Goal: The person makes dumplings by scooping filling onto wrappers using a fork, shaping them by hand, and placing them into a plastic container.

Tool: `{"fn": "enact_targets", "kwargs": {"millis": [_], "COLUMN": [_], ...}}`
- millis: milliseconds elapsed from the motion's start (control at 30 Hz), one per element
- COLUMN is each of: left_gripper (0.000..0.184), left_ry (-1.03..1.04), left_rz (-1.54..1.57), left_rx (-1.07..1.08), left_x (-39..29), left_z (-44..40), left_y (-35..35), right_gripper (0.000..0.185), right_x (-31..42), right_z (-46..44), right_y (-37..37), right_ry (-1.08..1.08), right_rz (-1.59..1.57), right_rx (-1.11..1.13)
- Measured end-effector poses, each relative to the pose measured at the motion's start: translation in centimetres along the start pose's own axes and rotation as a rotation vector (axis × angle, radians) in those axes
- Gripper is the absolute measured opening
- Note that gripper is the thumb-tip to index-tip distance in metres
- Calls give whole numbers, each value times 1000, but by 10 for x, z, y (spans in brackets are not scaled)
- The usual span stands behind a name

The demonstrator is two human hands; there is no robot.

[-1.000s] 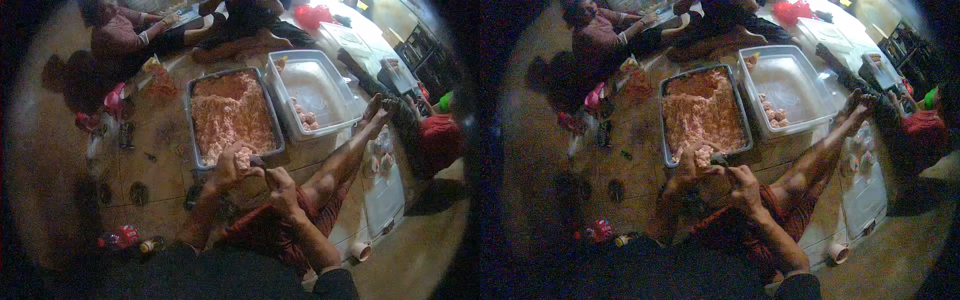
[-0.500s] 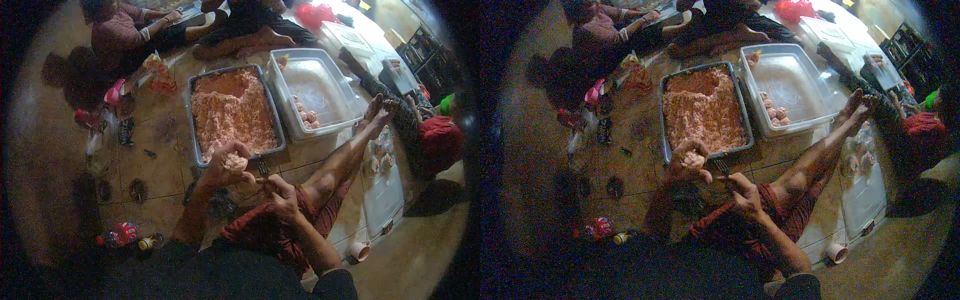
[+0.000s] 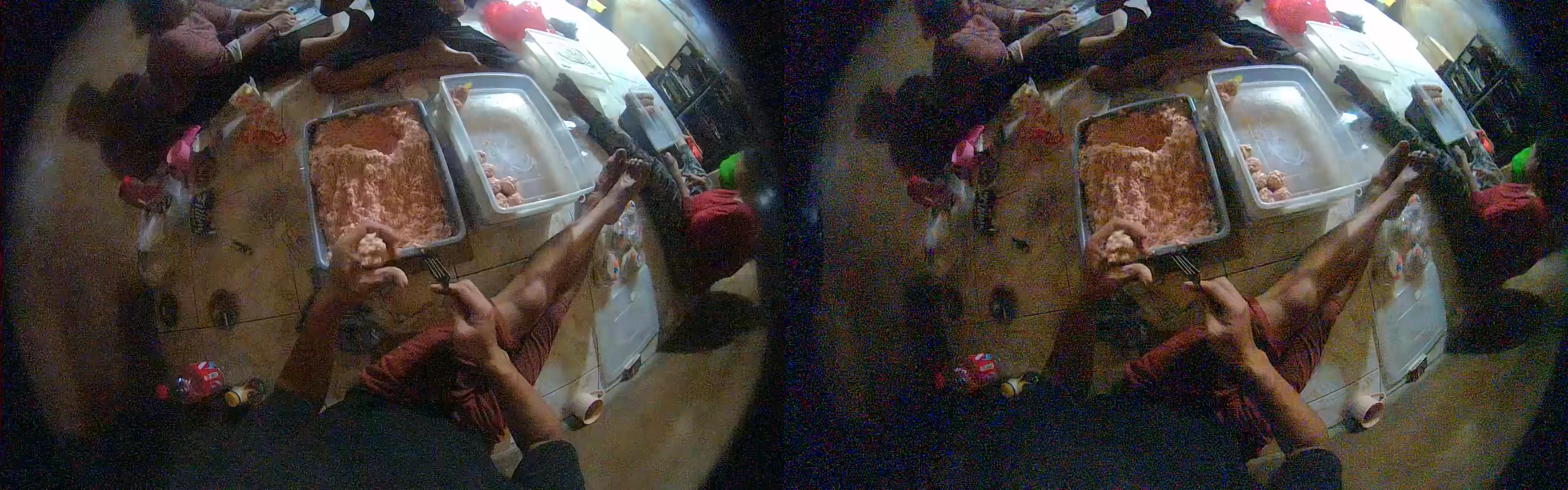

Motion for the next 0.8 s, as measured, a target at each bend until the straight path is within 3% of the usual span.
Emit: {"fn": "enact_targets", "kwargs": {"millis": [33, 67, 133, 233, 267, 333, 400, 467, 500, 533, 567, 667, 700, 767, 800], "left_gripper": [54, 52, 49, 50, 51, 51, 49, 47, 47, 46, 46, 49, 49, 50, 57], "left_ry": [-92, -26, 399, 551, 606, 566, 577, 595, 556, 517, 518, 227, 234, 348, 241], "left_rz": [186, 18, -432, -666, -742, -727, -837, -947, -907, -864, -865, -929, -929, -782, -715], "left_rx": [-34, 30, 90, 184, 213, 71, -93, -211, -54, 103, 110, -149, -154, 25, 73], "left_x": [13, 14, -13, 6, 10, 4, -17, -27, -19, -9, -5, 18, 15, 9, 3], "left_z": [1, -3, 0, -3, -1, -2, 4, 7, 4, 2, 0, -15, -17, -8, -4], "left_y": [-5, -4, 18, 21, 27, 26, 32, 29, 33, 40, 39, -6, -8, 3, 15], "right_gripper": [31, 31, 31, 28, 25, 22, 36, 34, 33, 21, 21, 20, 19, 17, 17], "right_x": [0, 1, 0, 8, 21, 35, 33, 44, 44, 58, 54, 49, 43, 42, 36], "right_z": [3, 2, -2, -2, -8, -16, -17, -20, -20, -26, -26, -22, -19, -15, -13], "right_y": [2, 8, 18, 33, 29, 15, -6, -27, -41, -42, -42, -22, -33, -41, -51], "right_ry": [4, -8, -32, -26, -51, -81, -104, -24, 56, -64, -63, -149, -133, -103, 25], "right_rz": [-1, -53, -102, -219, -33, 148, 261, 151, 40, 141, 142, 377, 390, 396, 297], "right_rx": [1, 37, 72, 95, 35, -24, -29, -98, -171, -134, -140, 24, 33, 50, 18]}}
Point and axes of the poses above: each hand's wrist, its own z-axis away from the middle knuckle, its own y-axis out of the palm, x = y × z, the point moved 10 cm from there along -z, towards the middle knuckle, and after that the axes turned 12 degrees about z, right-handed, at the moved point
